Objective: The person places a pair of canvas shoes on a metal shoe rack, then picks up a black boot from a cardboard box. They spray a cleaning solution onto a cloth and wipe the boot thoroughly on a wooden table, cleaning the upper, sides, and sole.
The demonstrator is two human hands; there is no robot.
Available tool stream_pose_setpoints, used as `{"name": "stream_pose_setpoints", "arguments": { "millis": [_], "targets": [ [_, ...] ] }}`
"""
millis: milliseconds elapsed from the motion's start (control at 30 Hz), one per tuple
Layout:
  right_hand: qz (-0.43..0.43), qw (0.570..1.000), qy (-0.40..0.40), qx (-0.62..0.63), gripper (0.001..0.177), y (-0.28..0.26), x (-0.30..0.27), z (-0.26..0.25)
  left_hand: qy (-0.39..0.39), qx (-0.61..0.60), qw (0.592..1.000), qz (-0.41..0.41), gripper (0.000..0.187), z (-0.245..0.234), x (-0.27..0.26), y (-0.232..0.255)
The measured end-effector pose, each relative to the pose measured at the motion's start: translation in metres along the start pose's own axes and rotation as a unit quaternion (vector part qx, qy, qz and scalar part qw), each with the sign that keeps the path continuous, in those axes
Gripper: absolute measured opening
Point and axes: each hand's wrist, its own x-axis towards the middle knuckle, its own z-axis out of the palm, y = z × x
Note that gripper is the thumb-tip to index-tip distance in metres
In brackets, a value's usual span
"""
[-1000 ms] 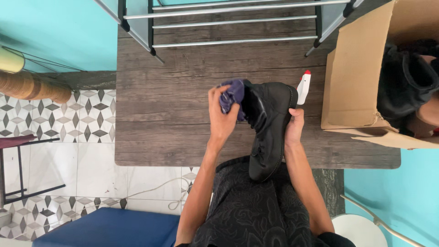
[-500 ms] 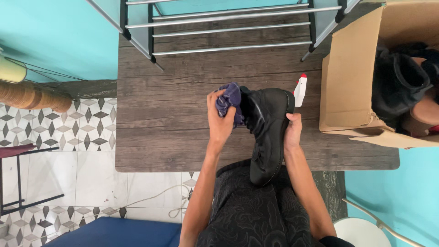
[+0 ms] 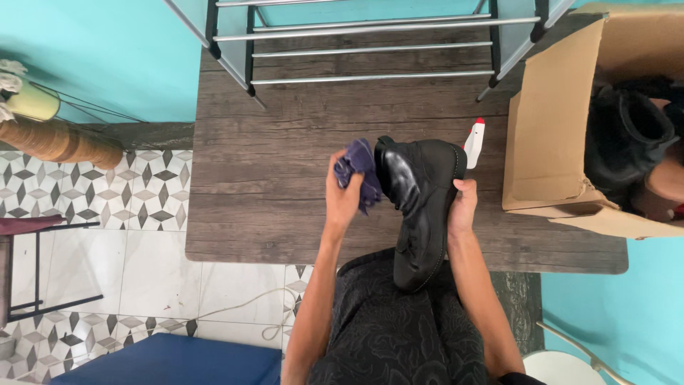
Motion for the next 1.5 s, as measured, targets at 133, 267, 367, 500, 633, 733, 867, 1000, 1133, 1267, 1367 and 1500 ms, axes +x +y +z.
{"name": "stream_pose_setpoints", "arguments": {
  "millis": [133, 267, 367, 500, 633, 733, 867, 1000, 1133, 1267, 1367, 1500],
  "targets": [
    [0.002, 1.000, -0.014, -0.002, 0.072, 0.002, -0.004, -0.002, -0.032, 0.042, 0.999, 0.005, 0.039, -0.009, 0.011, 0.007],
    [-0.019, 1.000, 0.005, -0.002, 0.072, 0.002, -0.002, -0.011, -0.082, 0.000, 0.995, -0.054, 0.038, -0.014, -0.007, 0.001],
    [-0.002, 0.999, 0.038, 0.001, 0.071, 0.004, -0.006, -0.015, -0.095, -0.005, 0.993, -0.072, 0.035, -0.018, -0.025, -0.001],
    [-0.010, 1.000, 0.009, -0.017, 0.070, 0.009, -0.009, -0.009, -0.067, 0.040, 0.996, -0.031, 0.033, -0.019, -0.020, 0.012],
    [-0.007, 1.000, 0.008, -0.023, 0.068, 0.018, -0.011, -0.003, -0.040, 0.075, 0.996, 0.016, 0.035, -0.021, -0.003, 0.033],
    [-0.024, 1.000, 0.006, -0.019, 0.068, 0.019, -0.008, -0.002, -0.058, 0.104, 0.992, 0.048, 0.037, -0.021, -0.006, 0.041],
    [-0.046, 0.999, 0.022, -0.009, 0.068, 0.014, -0.003, -0.006, -0.083, 0.139, 0.986, 0.028, 0.039, -0.018, -0.032, 0.036],
    [-0.036, 0.999, 0.029, -0.011, 0.070, 0.011, -0.003, -0.007, -0.066, 0.172, 0.977, 0.104, 0.043, -0.016, -0.038, 0.033],
    [-0.020, 0.999, 0.023, -0.013, 0.070, 0.026, -0.011, -0.007, -0.023, 0.205, 0.969, 0.137, 0.044, -0.019, -0.022, 0.041],
    [-0.017, 0.998, 0.053, -0.026, 0.069, 0.034, -0.011, -0.006, -0.032, 0.215, 0.967, 0.134, 0.044, -0.022, -0.021, 0.044],
    [-0.021, 0.996, 0.070, -0.041, 0.068, 0.028, -0.003, -0.001, -0.052, 0.219, 0.967, 0.121, 0.044, -0.027, -0.036, 0.043],
    [-0.037, 0.996, 0.057, -0.053, 0.068, 0.020, 0.008, 0.010, -0.062, 0.194, 0.974, 0.100, 0.043, -0.031, -0.046, 0.043]
  ]
}}
